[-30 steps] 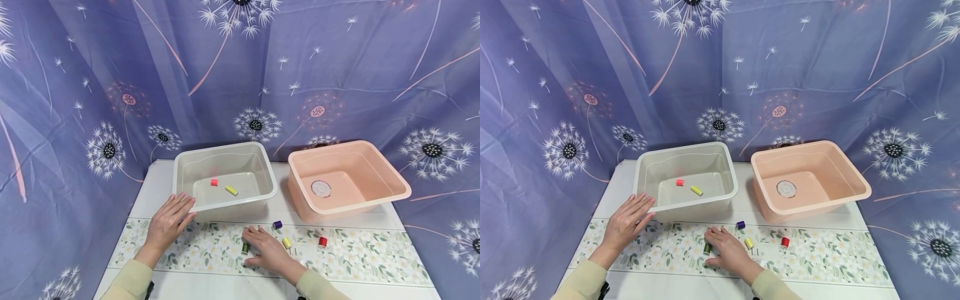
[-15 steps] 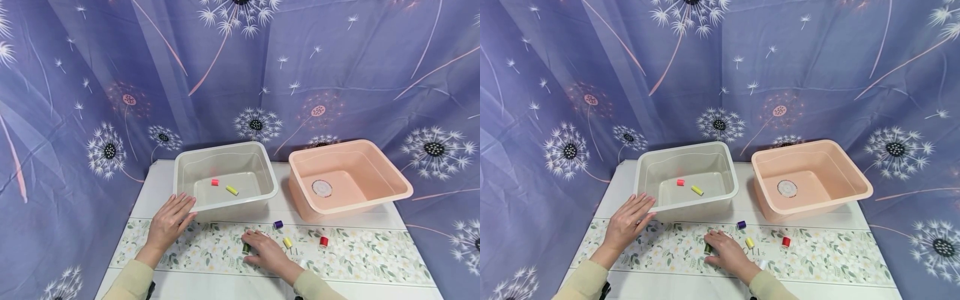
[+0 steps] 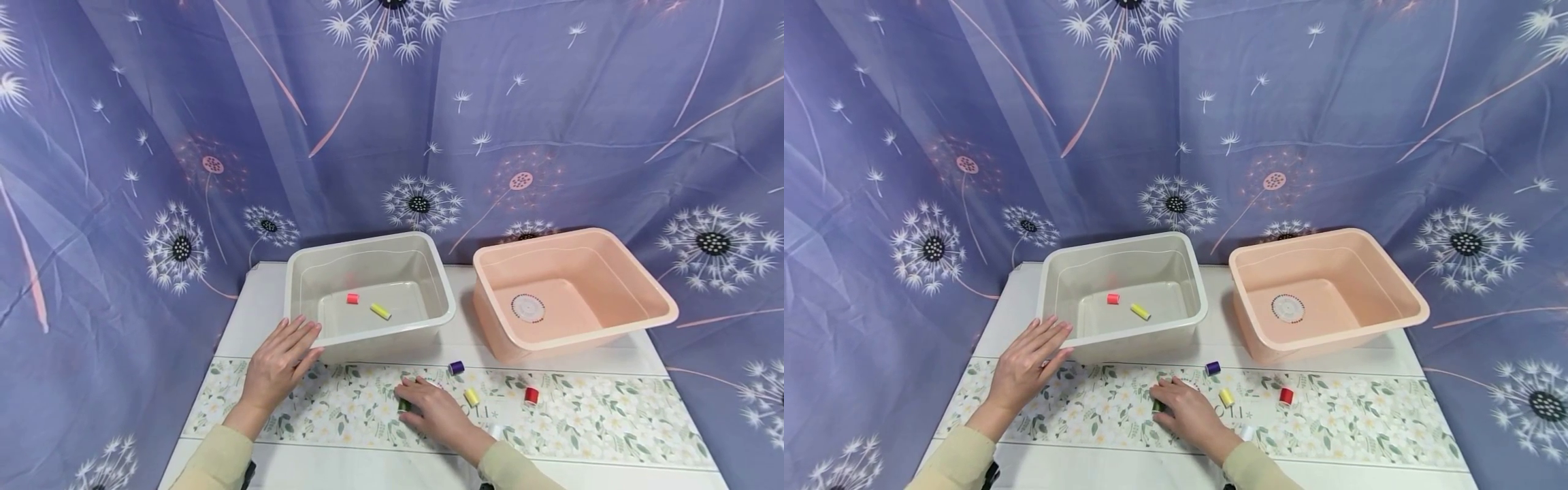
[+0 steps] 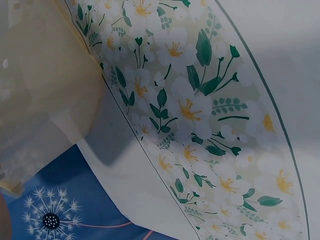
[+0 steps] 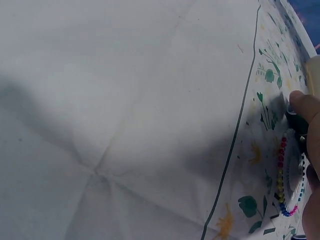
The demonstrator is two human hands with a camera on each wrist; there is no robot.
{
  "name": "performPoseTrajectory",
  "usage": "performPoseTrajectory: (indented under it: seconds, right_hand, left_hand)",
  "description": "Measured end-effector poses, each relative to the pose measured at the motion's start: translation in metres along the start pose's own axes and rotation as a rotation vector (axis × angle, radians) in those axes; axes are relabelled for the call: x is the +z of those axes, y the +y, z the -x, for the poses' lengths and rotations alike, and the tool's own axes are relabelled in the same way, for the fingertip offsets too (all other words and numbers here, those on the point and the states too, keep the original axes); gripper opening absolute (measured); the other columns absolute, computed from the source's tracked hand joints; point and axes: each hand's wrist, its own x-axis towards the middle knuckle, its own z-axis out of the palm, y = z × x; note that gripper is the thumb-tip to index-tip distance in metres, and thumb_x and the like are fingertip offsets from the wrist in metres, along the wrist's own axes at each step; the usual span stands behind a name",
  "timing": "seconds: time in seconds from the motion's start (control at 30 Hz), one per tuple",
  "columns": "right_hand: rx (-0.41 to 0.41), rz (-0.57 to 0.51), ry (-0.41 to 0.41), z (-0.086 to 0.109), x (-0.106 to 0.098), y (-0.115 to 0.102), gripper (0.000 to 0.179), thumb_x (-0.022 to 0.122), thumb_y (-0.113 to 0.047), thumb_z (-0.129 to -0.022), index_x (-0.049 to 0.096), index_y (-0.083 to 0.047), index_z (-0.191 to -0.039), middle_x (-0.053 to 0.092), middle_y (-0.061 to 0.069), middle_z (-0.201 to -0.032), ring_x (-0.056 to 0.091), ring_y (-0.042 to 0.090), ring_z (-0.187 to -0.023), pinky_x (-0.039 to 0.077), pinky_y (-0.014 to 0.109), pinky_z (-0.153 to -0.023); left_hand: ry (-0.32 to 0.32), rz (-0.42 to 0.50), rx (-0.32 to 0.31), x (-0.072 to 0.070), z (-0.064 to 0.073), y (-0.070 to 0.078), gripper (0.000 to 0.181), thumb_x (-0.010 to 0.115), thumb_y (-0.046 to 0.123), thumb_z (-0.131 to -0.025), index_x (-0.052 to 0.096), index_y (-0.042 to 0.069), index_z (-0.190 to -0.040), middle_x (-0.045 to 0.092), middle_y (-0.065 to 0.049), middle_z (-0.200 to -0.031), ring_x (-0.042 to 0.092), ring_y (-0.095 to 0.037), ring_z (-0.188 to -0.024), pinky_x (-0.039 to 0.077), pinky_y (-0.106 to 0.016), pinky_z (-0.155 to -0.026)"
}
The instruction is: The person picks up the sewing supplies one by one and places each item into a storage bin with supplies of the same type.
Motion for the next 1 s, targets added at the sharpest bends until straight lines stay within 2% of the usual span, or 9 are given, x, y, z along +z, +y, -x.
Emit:
performPoseTrajectory:
  seconds: [0.37,0.63,0.73,1.0]
  right_hand:
    - [0.03,-0.033,-0.038,0.002,-0.016,-0.001,0.048,0.082,-0.026,-0.096,0.07,-0.008,-0.139,0.069,0.013,-0.143,0.065,0.033,-0.134,0.051,0.053,-0.117]
    - [-0.072,-0.025,0.046,-0.002,-0.037,-0.006,0.048,0.084,-0.02,-0.094,0.071,-0.002,-0.136,0.07,0.018,-0.139,0.067,0.036,-0.129,0.052,0.055,-0.115]
    - [-0.102,-0.011,0.077,-0.006,-0.045,-0.011,0.049,0.083,-0.021,-0.094,0.071,-0.003,-0.137,0.07,0.015,-0.14,0.068,0.036,-0.129,0.053,0.054,-0.114]
    - [-0.118,-0.037,0.084,-0.013,-0.067,-0.026,0.048,0.081,-0.024,-0.098,0.07,-0.007,-0.141,0.068,0.011,-0.144,0.064,0.04,-0.134,0.055,0.053,-0.111]
  left_hand:
    - [-0.001,-0.001,-0.009,-0.001,0.0,0.001,0.064,0.043,0.056,-0.113,0.078,0.005,-0.127,0.078,-0.015,-0.123,0.073,-0.037,-0.119,0.057,-0.06,-0.106]
    - [-0.01,-0.013,-0.011,-0.002,0.001,0.001,0.064,0.042,0.057,-0.113,0.078,0.005,-0.128,0.078,-0.014,-0.124,0.073,-0.037,-0.12,0.057,-0.059,-0.107]
    - [-0.006,-0.012,-0.008,-0.002,0.001,0.0,0.064,0.042,0.057,-0.113,0.078,0.005,-0.128,0.078,-0.015,-0.124,0.073,-0.037,-0.119,0.057,-0.06,-0.106]
    - [-0.006,-0.007,-0.003,-0.001,0.0,0.0,0.065,0.042,0.056,-0.113,0.078,0.005,-0.127,0.078,-0.015,-0.123,0.073,-0.037,-0.118,0.058,-0.061,-0.105]
